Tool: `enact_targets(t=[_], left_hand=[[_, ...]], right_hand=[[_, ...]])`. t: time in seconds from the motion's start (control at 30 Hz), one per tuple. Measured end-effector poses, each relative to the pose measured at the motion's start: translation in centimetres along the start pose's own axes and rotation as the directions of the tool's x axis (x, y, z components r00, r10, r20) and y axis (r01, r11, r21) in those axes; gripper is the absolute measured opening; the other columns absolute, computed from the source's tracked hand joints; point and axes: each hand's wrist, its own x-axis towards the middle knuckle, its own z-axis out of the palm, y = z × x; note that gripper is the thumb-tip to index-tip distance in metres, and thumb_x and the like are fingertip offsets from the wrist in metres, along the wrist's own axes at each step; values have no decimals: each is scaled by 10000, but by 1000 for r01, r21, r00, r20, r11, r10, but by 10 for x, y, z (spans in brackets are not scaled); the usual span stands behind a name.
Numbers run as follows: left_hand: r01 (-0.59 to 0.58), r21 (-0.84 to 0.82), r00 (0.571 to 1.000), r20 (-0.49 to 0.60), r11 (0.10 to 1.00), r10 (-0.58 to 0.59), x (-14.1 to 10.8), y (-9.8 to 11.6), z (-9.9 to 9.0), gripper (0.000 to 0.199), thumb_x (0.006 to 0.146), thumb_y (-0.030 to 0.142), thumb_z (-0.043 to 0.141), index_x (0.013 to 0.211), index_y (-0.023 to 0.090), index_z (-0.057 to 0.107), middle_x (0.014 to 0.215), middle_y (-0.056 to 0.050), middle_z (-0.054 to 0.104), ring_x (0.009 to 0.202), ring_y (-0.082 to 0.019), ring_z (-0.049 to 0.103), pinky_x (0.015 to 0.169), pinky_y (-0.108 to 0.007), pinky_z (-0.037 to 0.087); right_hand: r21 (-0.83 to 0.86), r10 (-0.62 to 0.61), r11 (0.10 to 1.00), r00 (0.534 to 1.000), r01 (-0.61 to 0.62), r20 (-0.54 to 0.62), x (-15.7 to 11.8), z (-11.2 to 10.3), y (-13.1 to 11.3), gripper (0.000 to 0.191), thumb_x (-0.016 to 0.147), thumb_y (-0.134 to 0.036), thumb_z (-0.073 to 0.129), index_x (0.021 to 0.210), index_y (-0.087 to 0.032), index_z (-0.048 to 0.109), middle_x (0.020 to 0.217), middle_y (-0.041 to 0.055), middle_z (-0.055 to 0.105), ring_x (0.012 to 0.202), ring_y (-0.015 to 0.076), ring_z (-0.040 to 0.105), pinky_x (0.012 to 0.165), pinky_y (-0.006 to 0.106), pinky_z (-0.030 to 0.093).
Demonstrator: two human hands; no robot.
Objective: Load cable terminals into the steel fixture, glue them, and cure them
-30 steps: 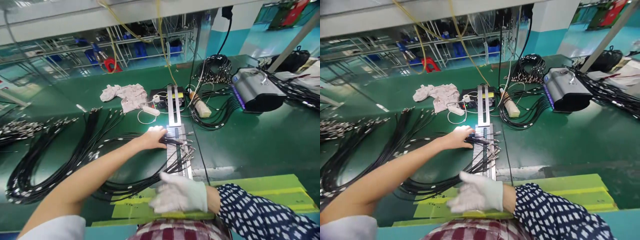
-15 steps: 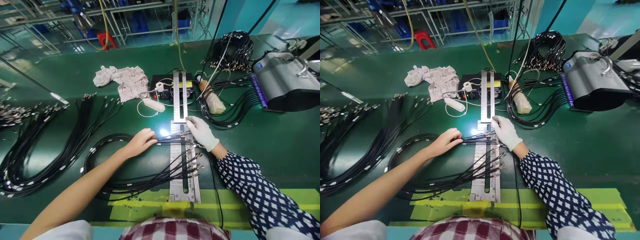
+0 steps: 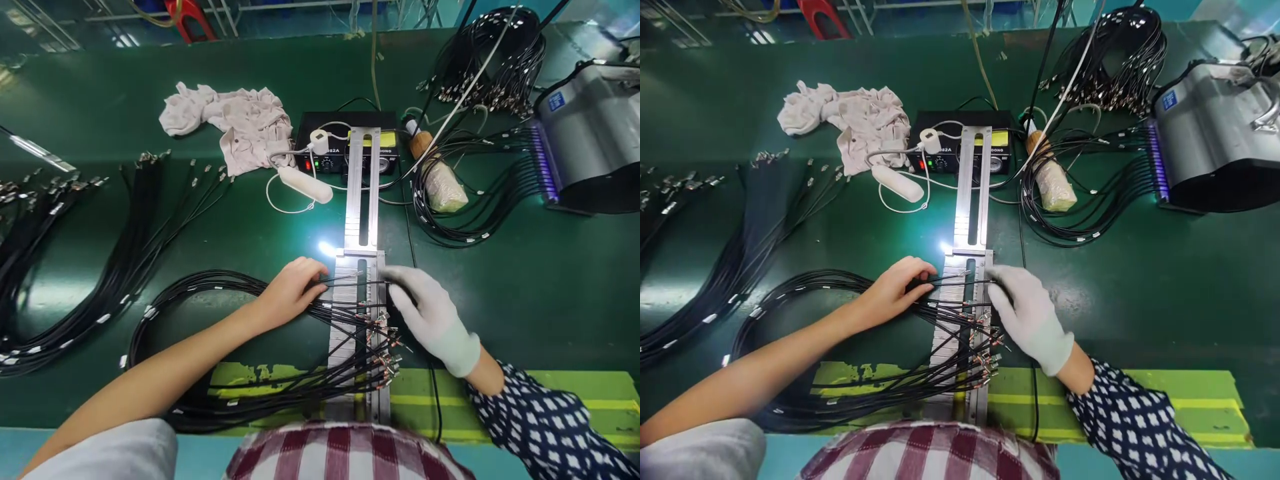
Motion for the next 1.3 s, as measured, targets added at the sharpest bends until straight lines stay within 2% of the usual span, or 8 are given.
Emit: enact_targets(t=[0.17,0.27,0.33,0.4,0.53,0.97,1.17,1.3], left_hand=[[48,-201,998,-21,978,-53,8,-2,4,80,909,259,630,924,182,645,843,-16,619,776,-164,559,689,-278,446],[34,-219,995,-89,975,-55,16,-8,-1,73,895,245,672,879,175,689,804,-9,639,711,-142,562,627,-252,428],[-54,-177,990,-140,983,29,24,-10,-1,65,906,220,673,885,174,713,835,-19,665,757,-146,595,675,-256,452],[-153,-130,981,-137,980,135,32,-11,0,91,934,197,641,931,183,731,879,-27,684,819,-150,624,741,-262,476],[-262,-14,961,-94,965,260,39,-14,1,194,995,202,549,1024,206,740,903,-31,667,845,-144,625,763,-256,486],[-379,184,921,-24,907,390,32,-22,3,346,1028,179,390,1184,261,688,1064,-73,655,983,-188,593,839,-329,477],[-282,417,942,-49,864,331,19,-25,2,414,1028,180,380,1284,347,658,872,-44,540,799,-189,443,712,-334,346],[-255,429,958,-9,867,286,17,-10,1,375,1041,224,368,1288,318,634,935,-58,575,849,-208,456,731,-349,333]], right_hand=[[154,-96,986,960,57,263,-14,-12,0,272,1009,-398,526,1119,-254,730,1053,75,763,957,259,699,877,411,540],[214,-1,976,994,-23,111,3,-13,18,263,999,-417,549,1080,-247,733,1081,67,759,995,248,701,929,403,538],[250,88,965,995,-73,-49,17,-10,33,258,996,-421,556,1052,-238,729,1079,61,757,1016,242,699,950,399,533],[305,134,948,984,-92,-120,27,-6,45,256,997,-415,555,1030,-229,728,1049,52,760,1003,229,704,940,382,538],[331,126,940,987,-85,-105,32,-3,53,254,998,-402,557,1022,-220,732,1035,47,762,984,215,709,936,367,542],[257,121,962,988,-92,-99,32,-5,46,257,981,-425,562,1000,-235,733,1018,49,773,961,244,718,947,408,546],[215,101,973,991,-81,-83,33,-5,46,254,980,-401,545,1005,-237,736,1028,50,772,979,256,718,924,409,548],[204,87,977,991,-65,-103,34,-3,47,243,976,-368,537,1000,-233,738,1022,45,774,971,250,721,918,405,544]])
